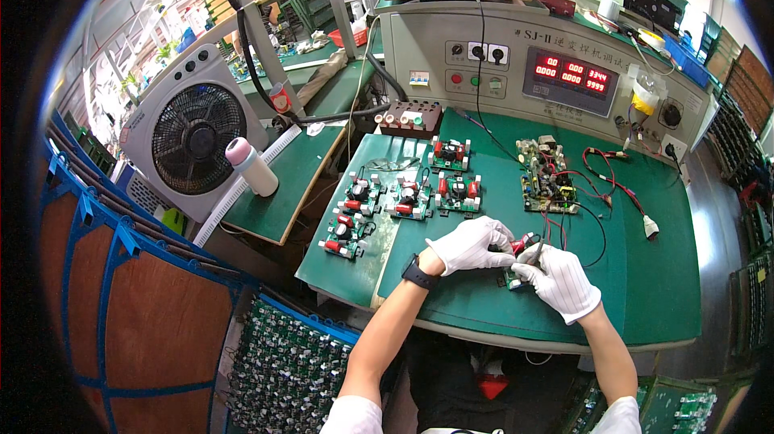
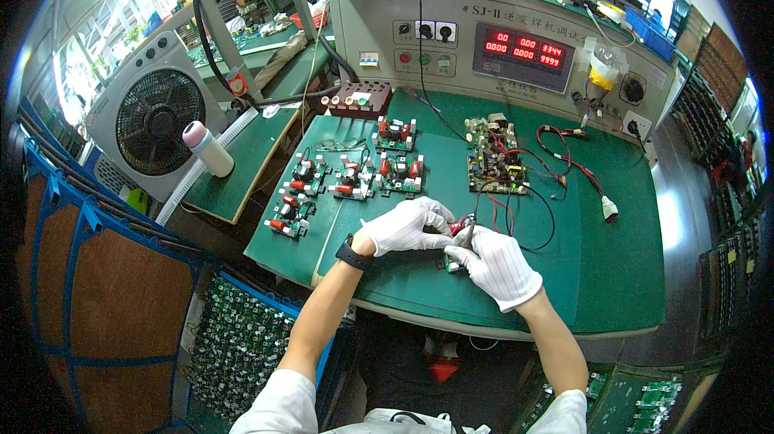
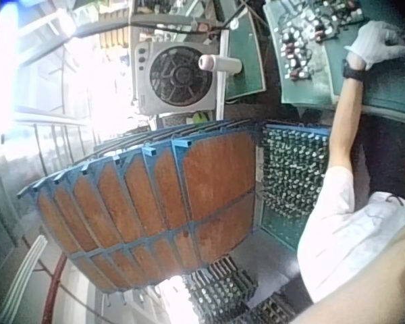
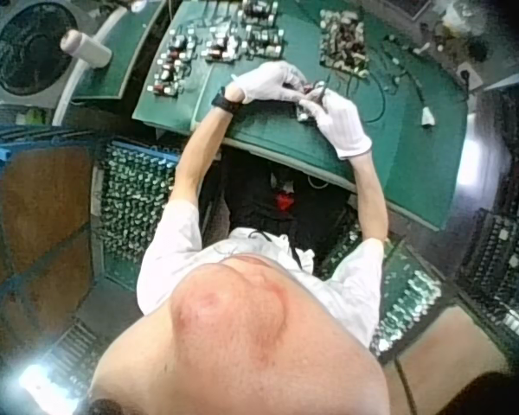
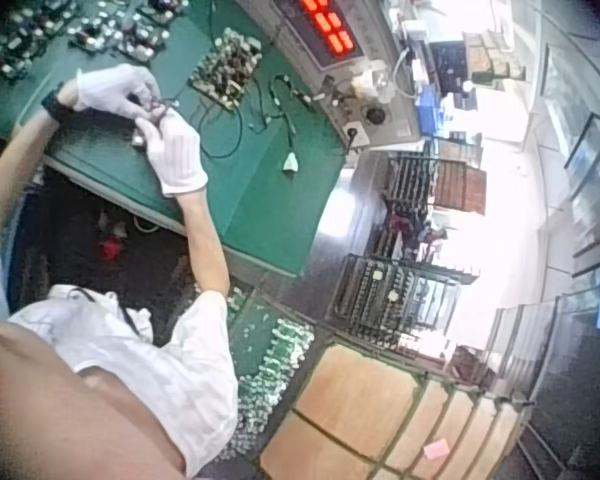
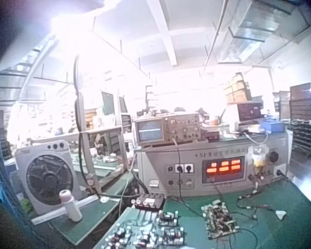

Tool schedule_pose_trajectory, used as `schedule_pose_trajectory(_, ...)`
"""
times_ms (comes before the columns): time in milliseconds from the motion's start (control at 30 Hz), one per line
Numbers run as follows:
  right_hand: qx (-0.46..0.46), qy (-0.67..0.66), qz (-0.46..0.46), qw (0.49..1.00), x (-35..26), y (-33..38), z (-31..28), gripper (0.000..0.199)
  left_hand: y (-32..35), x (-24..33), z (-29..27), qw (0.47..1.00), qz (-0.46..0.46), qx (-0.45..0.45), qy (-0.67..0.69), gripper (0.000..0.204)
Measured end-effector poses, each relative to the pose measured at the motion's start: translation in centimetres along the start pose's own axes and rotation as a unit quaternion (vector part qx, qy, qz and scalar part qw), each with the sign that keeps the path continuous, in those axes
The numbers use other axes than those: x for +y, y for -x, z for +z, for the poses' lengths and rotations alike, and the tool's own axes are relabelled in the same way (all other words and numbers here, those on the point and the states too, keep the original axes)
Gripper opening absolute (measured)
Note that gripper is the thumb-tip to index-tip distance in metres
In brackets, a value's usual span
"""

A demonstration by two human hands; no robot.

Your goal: The person tests circuit boards on a workbench by connecting wire leads and applying a test probe to them, then turns to assemble and sort circuit boards from a tray by hand.

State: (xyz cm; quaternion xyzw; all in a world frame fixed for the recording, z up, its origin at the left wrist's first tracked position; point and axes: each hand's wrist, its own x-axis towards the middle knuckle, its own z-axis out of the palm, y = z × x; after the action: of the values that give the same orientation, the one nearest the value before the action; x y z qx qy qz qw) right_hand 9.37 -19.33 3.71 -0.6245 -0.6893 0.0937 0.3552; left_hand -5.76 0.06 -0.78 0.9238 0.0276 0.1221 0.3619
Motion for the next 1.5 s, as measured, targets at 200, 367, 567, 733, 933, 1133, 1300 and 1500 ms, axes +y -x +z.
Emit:
schedule_pose_trajectory(200, -0.013, -0.006, 0.017, 1.000, -0.40, -0.05, -0.25, 0.022, -0.02, 0.02, 0.03, 1.000, 0.000, 0.002, 0.004, 0.030)
schedule_pose_trajectory(367, -0.015, -0.010, 0.022, 1.000, -0.57, -0.14, -0.31, 0.022, 0.00, 0.08, 0.00, 1.000, 0.008, 0.007, 0.003, 0.030)
schedule_pose_trajectory(567, -0.013, -0.014, 0.016, 1.000, -0.44, -0.07, -0.25, 0.022, -0.06, 0.10, -0.02, 1.000, 0.003, -0.002, 0.010, 0.030)
schedule_pose_trajectory(733, -0.017, -0.018, 0.032, 0.999, -0.23, 0.06, -0.08, 0.024, -0.02, 0.07, 0.06, 1.000, -0.005, -0.003, -0.002, 0.030)
schedule_pose_trajectory(933, -0.006, -0.027, 0.026, 0.999, -0.15, 0.23, 0.04, 0.025, -0.03, 0.02, 0.08, 1.000, -0.007, -0.003, -0.002, 0.030)
schedule_pose_trajectory(1133, -0.013, -0.015, 0.022, 1.000, -0.14, 0.26, -0.06, 0.024, -0.03, 0.11, -0.03, 1.000, -0.006, -0.004, 0.010, 0.031)
schedule_pose_trajectory(1300, -0.005, -0.014, 0.011, 1.000, 0.04, 0.34, 0.06, 0.024, 0.01, 0.19, -0.04, 1.000, -0.013, -0.005, 0.006, 0.031)
schedule_pose_trajectory(1500, -0.006, -0.007, 0.015, 1.000, 0.15, 0.39, 0.14, 0.025, 0.01, 0.10, 0.04, 1.000, -0.012, -0.004, 0.008, 0.032)
